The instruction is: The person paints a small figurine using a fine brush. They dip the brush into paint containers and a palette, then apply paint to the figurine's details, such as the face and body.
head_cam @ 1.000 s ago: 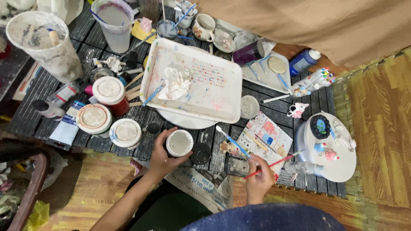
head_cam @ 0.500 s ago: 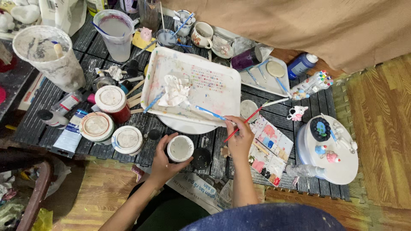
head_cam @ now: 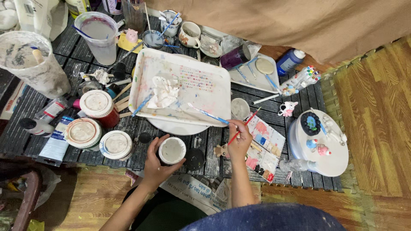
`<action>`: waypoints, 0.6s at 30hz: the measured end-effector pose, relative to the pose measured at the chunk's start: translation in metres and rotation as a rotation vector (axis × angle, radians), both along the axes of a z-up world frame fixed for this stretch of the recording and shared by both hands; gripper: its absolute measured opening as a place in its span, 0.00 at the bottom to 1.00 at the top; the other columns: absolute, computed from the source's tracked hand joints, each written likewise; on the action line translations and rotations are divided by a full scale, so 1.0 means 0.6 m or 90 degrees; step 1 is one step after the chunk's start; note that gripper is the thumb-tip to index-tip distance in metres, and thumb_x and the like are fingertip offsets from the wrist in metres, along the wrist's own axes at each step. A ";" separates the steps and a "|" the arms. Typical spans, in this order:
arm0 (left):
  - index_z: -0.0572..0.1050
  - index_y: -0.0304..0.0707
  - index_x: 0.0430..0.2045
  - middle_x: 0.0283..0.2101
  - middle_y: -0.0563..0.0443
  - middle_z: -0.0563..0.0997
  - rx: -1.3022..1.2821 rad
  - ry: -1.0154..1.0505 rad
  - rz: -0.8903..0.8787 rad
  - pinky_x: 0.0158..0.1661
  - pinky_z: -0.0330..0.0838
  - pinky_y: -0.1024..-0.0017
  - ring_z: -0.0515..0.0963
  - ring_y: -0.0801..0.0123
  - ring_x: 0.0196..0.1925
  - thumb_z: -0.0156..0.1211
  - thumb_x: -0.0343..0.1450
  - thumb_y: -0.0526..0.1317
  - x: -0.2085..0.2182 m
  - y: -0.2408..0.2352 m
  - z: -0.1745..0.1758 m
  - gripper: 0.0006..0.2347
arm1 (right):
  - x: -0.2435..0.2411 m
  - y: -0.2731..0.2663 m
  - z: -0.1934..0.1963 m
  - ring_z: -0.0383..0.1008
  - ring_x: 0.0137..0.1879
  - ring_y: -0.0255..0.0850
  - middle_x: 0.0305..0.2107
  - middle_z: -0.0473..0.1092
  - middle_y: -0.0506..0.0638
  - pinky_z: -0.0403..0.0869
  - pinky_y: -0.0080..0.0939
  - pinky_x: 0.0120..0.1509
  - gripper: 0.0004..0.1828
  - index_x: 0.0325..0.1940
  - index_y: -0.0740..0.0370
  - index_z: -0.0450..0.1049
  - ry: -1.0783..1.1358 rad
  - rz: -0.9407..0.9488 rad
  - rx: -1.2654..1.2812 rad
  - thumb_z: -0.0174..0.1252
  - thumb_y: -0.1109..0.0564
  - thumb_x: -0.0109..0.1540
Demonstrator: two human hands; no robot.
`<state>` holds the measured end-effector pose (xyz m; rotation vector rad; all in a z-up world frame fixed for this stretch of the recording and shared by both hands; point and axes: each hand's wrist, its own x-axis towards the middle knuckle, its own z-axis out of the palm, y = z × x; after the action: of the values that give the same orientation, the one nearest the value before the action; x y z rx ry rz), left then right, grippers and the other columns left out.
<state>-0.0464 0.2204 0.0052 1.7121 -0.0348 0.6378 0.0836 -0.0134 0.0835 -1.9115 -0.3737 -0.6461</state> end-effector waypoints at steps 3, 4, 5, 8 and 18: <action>0.51 0.24 0.62 0.64 0.32 0.71 0.017 0.019 0.008 0.62 0.69 0.62 0.74 0.53 0.64 0.80 0.58 0.39 0.000 0.003 0.005 0.44 | 0.006 0.034 0.019 0.75 0.43 0.38 0.38 0.76 0.51 0.73 0.35 0.48 0.04 0.43 0.62 0.80 -0.001 -0.024 -0.079 0.63 0.64 0.64; 0.51 0.24 0.62 0.64 0.32 0.71 0.021 0.024 0.011 0.62 0.68 0.62 0.74 0.53 0.64 0.80 0.57 0.39 0.000 0.003 0.007 0.45 | 0.009 0.046 0.024 0.76 0.42 0.38 0.37 0.76 0.51 0.74 0.35 0.45 0.04 0.42 0.61 0.81 0.010 -0.026 -0.100 0.65 0.64 0.62; 0.51 0.24 0.63 0.64 0.32 0.71 0.023 0.020 0.010 0.62 0.68 0.62 0.74 0.53 0.65 0.80 0.58 0.39 -0.001 0.003 0.008 0.45 | 0.011 0.057 0.027 0.76 0.41 0.40 0.37 0.76 0.51 0.73 0.36 0.44 0.05 0.41 0.60 0.81 0.012 -0.021 -0.110 0.66 0.64 0.61; 0.51 0.25 0.63 0.64 0.32 0.71 0.021 0.013 0.005 0.62 0.69 0.63 0.74 0.54 0.65 0.80 0.58 0.40 -0.001 0.004 0.009 0.45 | 0.018 0.083 0.032 0.77 0.42 0.44 0.38 0.75 0.53 0.74 0.39 0.45 0.07 0.41 0.59 0.81 -0.009 -0.001 -0.141 0.68 0.63 0.59; 0.51 0.26 0.64 0.64 0.32 0.71 0.016 -0.007 -0.003 0.63 0.69 0.62 0.75 0.53 0.65 0.80 0.58 0.40 0.000 0.006 0.006 0.44 | 0.035 0.098 0.033 0.75 0.53 0.47 0.39 0.77 0.51 0.72 0.45 0.57 0.08 0.43 0.55 0.83 -0.062 0.013 -0.240 0.69 0.59 0.60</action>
<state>-0.0465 0.2243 0.0087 1.7322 -0.0542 0.6463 0.1047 0.0453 0.1030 -2.2329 -0.6120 -0.6939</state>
